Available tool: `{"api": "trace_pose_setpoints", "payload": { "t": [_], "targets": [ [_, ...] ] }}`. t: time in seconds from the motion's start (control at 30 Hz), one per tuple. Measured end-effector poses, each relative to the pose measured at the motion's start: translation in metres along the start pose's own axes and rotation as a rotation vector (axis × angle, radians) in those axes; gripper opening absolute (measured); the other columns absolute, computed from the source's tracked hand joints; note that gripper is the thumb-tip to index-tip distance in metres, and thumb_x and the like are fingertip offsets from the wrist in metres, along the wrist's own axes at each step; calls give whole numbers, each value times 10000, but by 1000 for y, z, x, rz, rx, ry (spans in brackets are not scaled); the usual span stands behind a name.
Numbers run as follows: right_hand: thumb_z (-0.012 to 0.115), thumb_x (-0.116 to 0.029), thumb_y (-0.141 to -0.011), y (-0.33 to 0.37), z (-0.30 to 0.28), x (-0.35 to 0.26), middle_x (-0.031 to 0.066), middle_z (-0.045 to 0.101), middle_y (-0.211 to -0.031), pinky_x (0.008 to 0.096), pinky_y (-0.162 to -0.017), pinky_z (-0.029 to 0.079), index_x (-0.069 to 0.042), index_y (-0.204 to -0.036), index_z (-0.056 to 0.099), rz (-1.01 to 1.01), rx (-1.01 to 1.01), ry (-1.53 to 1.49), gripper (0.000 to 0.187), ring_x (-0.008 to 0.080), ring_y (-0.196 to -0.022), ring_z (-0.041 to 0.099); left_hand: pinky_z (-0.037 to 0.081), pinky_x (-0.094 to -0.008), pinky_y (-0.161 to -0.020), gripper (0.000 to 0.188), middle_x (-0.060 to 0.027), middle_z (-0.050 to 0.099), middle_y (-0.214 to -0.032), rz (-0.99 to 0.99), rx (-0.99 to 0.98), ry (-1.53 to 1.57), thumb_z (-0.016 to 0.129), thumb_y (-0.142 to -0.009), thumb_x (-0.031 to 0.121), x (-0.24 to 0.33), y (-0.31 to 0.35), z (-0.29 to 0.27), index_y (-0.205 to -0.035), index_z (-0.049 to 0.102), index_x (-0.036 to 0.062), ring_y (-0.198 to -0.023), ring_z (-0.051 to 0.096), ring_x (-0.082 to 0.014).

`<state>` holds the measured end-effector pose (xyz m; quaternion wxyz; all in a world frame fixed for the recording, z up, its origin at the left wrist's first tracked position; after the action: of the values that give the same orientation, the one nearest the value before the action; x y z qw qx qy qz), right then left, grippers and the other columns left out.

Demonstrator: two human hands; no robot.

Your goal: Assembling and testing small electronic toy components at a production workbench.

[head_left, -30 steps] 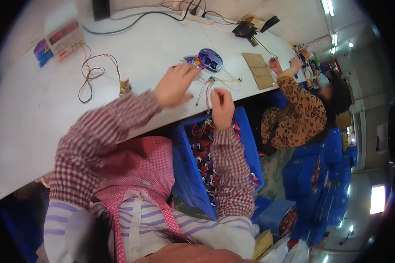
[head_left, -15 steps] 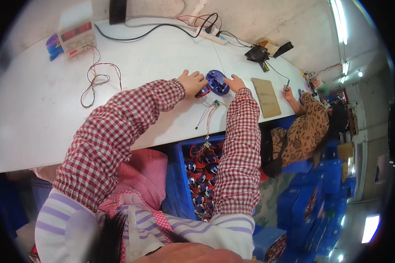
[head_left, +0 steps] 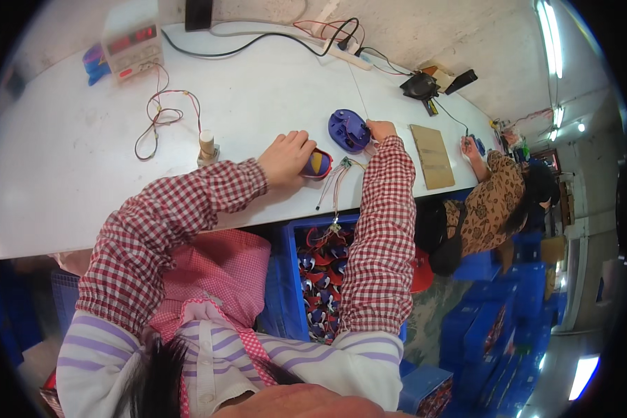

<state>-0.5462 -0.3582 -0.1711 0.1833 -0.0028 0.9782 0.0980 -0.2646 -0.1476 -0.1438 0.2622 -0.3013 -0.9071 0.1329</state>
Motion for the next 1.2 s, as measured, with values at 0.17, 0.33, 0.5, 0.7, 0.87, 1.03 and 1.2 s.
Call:
{"api": "trace_pose_setpoints", "payload": {
  "t": [0.17,0.33,0.5,0.7,0.87,1.03,1.2],
  "targets": [
    [660,-286,-757,-7,4,-1,129,675,-857,439,-717,510,-138,-937,657,-589,5,571,234,318,-811,654,436,-451,-840,545,-189,545,-1016,-47,141,211,778,-632,191,2,28,2,-1095,548,18,-974,521,-371],
    [655,-148,-718,3,14,-9,113,676,-770,405,-695,504,-111,-863,662,-656,-61,778,150,304,-754,654,444,-444,-797,559,-173,519,-1032,-41,171,143,766,-608,204,16,58,1,-1093,534,55,-973,529,-339],
    [597,-135,-806,6,18,2,144,663,-783,411,-620,557,51,-910,636,49,47,-410,217,255,-740,661,427,-432,-834,625,-181,491,-1068,-28,177,182,784,-613,236,25,79,-3,-1139,507,42,-993,511,-352],
    [545,-273,-877,53,8,-30,228,654,-901,414,-782,481,37,-906,644,-390,449,73,327,355,-858,631,375,-452,-1004,729,-214,491,-1201,15,76,404,737,-621,153,33,112,-15,-1286,453,62,-1110,464,-409],
    [564,-229,-910,110,-2,-79,163,624,-924,426,-810,492,-9,-894,667,-336,536,171,244,345,-881,609,455,-416,-912,627,-182,503,-1090,33,69,396,774,-623,145,41,150,-51,-1174,492,40,-1036,516,-372],
    [615,-222,-871,141,-12,-116,142,626,-893,420,-736,508,-49,-866,677,-334,541,104,184,328,-800,619,459,-410,-910,619,-183,500,-1099,23,10,434,780,-625,141,16,168,-100,-1167,500,32,-1040,518,-370],
    [679,-180,-817,179,-22,-153,118,650,-841,380,-702,504,-54,-864,684,-432,458,157,135,269,-759,627,463,-401,-912,613,-174,505,-1103,-27,-7,473,779,-620,122,-14,199,-163,-1164,512,32,-1024,533,-358]
  ]
}}
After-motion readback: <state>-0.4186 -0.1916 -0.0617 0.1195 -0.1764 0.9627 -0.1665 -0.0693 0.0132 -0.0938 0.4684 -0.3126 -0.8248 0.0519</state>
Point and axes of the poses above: each hand's wrist, its own y-axis away from the middle knuckle, its own z-axis out of the palm, x = y × z, the point moved 3 cm from there along -y, towards the middle knuckle
